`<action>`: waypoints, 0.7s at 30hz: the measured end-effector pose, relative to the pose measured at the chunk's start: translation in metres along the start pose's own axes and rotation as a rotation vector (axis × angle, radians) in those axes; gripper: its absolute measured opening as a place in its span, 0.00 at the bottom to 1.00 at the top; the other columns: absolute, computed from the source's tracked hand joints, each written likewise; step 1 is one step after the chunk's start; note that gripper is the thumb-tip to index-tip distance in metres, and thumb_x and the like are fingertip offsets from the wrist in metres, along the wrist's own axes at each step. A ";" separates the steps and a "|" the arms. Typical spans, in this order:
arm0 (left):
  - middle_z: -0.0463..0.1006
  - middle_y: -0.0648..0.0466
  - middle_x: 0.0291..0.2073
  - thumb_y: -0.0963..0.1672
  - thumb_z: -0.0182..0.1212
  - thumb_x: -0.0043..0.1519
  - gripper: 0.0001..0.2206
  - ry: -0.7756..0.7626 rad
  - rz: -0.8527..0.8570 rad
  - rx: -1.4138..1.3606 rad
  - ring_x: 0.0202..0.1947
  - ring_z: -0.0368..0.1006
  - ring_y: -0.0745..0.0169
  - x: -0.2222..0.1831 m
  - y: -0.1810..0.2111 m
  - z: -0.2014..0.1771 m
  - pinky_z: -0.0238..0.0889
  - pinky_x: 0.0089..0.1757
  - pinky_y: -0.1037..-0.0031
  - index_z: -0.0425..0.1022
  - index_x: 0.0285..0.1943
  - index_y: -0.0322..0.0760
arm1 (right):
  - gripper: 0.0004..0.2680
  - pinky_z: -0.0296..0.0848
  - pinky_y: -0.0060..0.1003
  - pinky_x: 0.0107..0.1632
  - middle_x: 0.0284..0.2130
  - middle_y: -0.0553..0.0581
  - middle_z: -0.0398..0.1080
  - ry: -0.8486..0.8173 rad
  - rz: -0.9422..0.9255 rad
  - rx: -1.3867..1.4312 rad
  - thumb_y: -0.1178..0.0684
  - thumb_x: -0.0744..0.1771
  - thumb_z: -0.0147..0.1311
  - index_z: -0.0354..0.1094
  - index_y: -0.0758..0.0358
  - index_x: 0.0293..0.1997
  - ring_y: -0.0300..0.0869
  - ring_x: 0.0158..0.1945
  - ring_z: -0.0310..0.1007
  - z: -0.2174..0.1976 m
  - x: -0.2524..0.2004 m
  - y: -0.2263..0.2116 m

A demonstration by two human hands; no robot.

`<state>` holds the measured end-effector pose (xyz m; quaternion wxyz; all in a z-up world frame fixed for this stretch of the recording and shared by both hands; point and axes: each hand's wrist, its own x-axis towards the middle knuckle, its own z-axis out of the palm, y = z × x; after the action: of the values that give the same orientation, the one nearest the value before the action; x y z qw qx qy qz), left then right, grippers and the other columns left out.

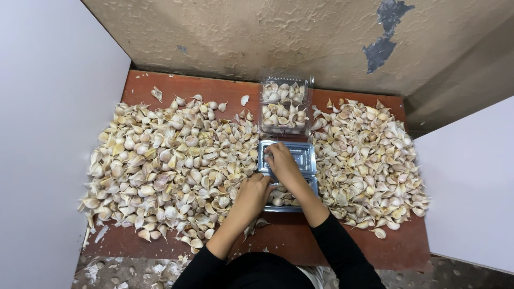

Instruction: Sorting garlic cloves from a large pile into small plastic containers by hand

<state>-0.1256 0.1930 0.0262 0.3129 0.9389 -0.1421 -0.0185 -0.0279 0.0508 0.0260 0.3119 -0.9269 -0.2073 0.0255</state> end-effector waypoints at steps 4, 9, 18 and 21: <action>0.77 0.50 0.34 0.47 0.59 0.64 0.07 0.018 -0.008 -0.025 0.40 0.77 0.45 -0.003 0.001 -0.004 0.66 0.40 0.60 0.77 0.45 0.42 | 0.08 0.75 0.48 0.48 0.37 0.60 0.69 -0.008 0.011 -0.038 0.61 0.64 0.58 0.65 0.58 0.45 0.57 0.44 0.75 0.017 0.008 0.012; 0.77 0.52 0.33 0.46 0.61 0.62 0.06 0.076 0.008 -0.023 0.40 0.77 0.48 -0.005 0.000 -0.003 0.69 0.39 0.63 0.77 0.43 0.44 | 0.09 0.77 0.46 0.44 0.34 0.59 0.73 -0.107 0.086 0.035 0.63 0.64 0.53 0.65 0.58 0.46 0.58 0.42 0.78 -0.001 0.010 -0.005; 0.77 0.41 0.36 0.40 0.58 0.62 0.07 0.207 -0.100 -0.005 0.41 0.76 0.36 0.002 -0.017 -0.010 0.69 0.39 0.55 0.75 0.48 0.33 | 0.11 0.73 0.54 0.55 0.49 0.63 0.72 -0.037 -0.207 0.244 0.63 0.66 0.54 0.71 0.57 0.53 0.63 0.57 0.71 -0.008 0.023 -0.047; 0.75 0.48 0.35 0.41 0.57 0.62 0.04 0.313 -0.142 0.146 0.39 0.73 0.45 0.008 -0.042 -0.008 0.66 0.38 0.63 0.74 0.44 0.38 | 0.07 0.72 0.42 0.51 0.40 0.52 0.71 -0.077 -0.164 -0.115 0.57 0.66 0.57 0.73 0.51 0.46 0.50 0.50 0.71 0.019 0.033 -0.020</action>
<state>-0.1060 0.2271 0.0083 0.2603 0.9582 -0.0259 0.1161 -0.0082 0.0893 0.0251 0.2510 -0.9215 -0.2955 0.0232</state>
